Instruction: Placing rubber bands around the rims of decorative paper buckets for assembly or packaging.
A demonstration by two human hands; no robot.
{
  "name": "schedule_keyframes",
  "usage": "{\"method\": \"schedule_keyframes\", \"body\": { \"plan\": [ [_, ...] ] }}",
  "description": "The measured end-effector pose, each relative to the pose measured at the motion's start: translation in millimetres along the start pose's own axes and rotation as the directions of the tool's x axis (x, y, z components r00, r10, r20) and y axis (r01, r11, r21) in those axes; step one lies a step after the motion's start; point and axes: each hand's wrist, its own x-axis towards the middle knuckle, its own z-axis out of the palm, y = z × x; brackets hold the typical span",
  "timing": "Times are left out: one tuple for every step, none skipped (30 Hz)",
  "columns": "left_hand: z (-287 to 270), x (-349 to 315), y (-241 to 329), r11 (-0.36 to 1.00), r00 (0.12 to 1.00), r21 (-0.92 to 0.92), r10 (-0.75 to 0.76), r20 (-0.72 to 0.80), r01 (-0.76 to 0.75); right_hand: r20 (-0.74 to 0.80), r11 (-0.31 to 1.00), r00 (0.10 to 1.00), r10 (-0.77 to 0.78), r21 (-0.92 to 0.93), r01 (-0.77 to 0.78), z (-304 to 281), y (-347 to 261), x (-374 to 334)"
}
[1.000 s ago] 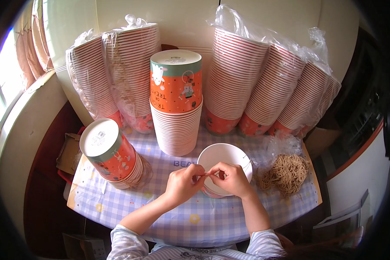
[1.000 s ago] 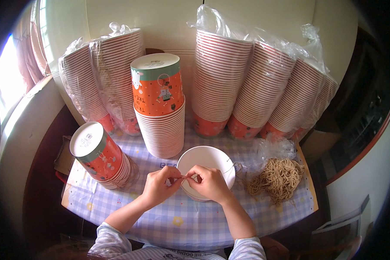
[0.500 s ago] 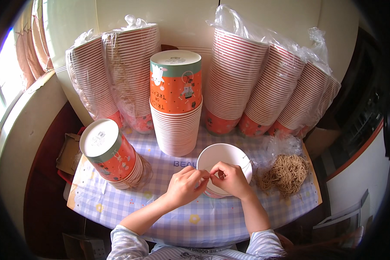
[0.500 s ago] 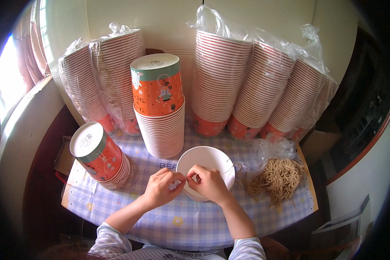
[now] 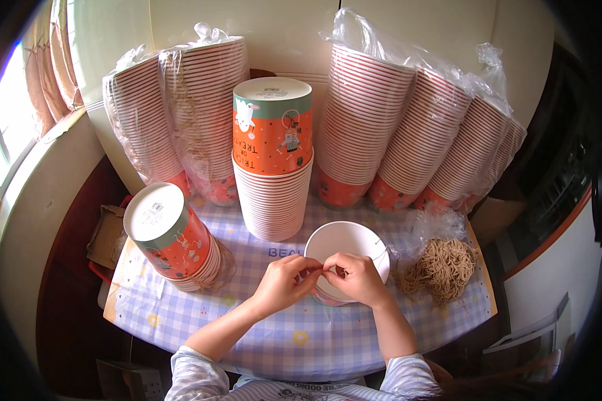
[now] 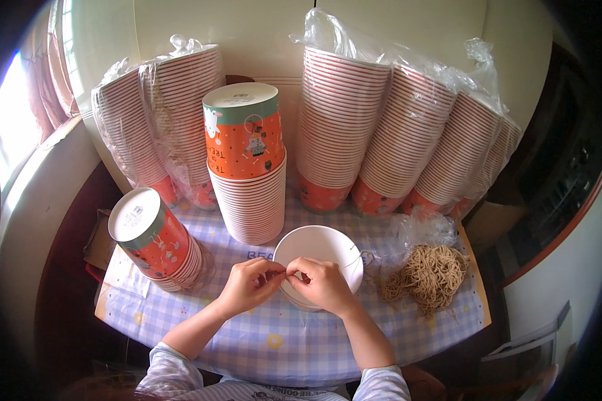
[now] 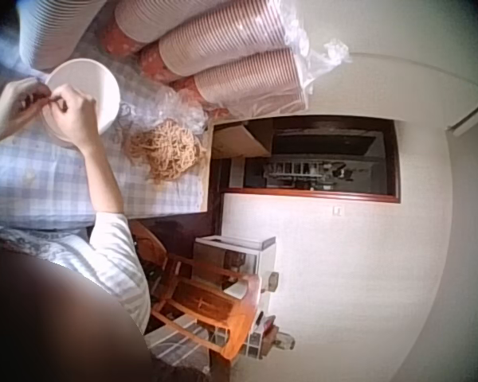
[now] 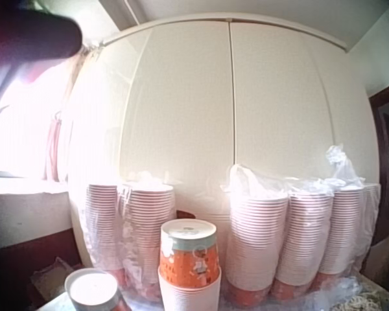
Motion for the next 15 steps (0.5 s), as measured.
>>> {"method": "schedule_keyframes", "body": {
  "plan": [
    [-0.1,0.1,-0.1,1.000,1.000,0.000,0.000,0.000,0.000,0.000,1.000,1.000,-0.018,-0.005,0.018,-0.3,-0.4,0.1],
    [-0.1,0.2,-0.2,0.997,0.998,-0.063,-0.053,0.018,0.054,0.000,1.000,1.000,-0.018,-0.005,0.018,-0.8,-0.9,0.1],
    [-0.4,0.1,-0.4,0.986,0.994,-0.123,-0.105,0.038,0.109,0.009,1.000,1.000,-0.016,-0.012,0.016,-1.3,-1.5,0.1],
    [-1.2,-0.2,-2.0,0.986,0.994,-0.123,-0.106,0.037,0.109,0.017,1.000,1.000,-0.013,-0.019,0.013,-1.7,-1.8,0.1],
    [-2.3,-0.6,-4.7,0.968,0.986,-0.193,-0.149,0.068,0.160,0.018,1.000,1.000,-0.013,-0.019,0.014,-2.0,-1.6,0.1],
    [-2.9,-0.7,-6.0,0.942,0.977,-0.262,-0.190,0.102,0.210,0.018,1.000,1.000,-0.001,-0.010,0.001,-2.5,-1.5,0.1],
    [-3.1,-0.5,-6.0,0.942,0.977,-0.261,-0.190,0.102,0.210,0.018,1.000,1.000,0.012,-0.001,-0.012,-2.8,-1.5,0.1],
    [-3.5,-0.2,-5.8,0.949,0.979,-0.247,-0.178,0.100,0.197,0.018,1.000,1.000,0.012,-0.001,-0.012,-2.9,-1.3,0.3],
    [-3.6,0.3,-5.9,0.955,0.981,-0.234,-0.165,0.099,0.184,0.018,1.000,1.000,0.000,-0.007,0.000,-2.9,-0.6,0.4],
    [-3.9,0.8,-5.1,0.954,0.981,-0.234,-0.165,0.099,0.184,0.018,1.000,1.000,-0.013,-0.013,0.013,-2.8,-0.2,0.5],
    [-4.5,1.1,-3.3,0.962,0.982,-0.210,-0.157,0.103,0.176,0.018,1.000,1.000,-0.012,-0.013,0.012,-2.8,-0.3,0.6],
    [-5.0,1.5,-2.0,0.968,0.983,-0.186,-0.150,0.108,0.168,0.019,1.000,1.000,-0.010,-0.008,0.010,-2.8,-0.2,0.5],
    [-5.4,1.9,-1.3,0.968,0.983,-0.186,-0.150,0.108,0.168,0.020,1.000,1.000,-0.008,-0.003,0.008,-2.7,-0.1,0.4],
    [-5.9,2.4,-0.7,0.974,0.984,-0.167,-0.138,0.110,0.155,0.020,1.000,1.000,-0.007,-0.003,0.008,-2.6,0.5,0.3],
    [-6.3,2.5,-0.3,0.979,0.986,-0.147,-0.125,0.112,0.141,0.020,1.000,1.000,-0.007,0.000,0.007,-2.3,1.0,0.2]
  ]
}}
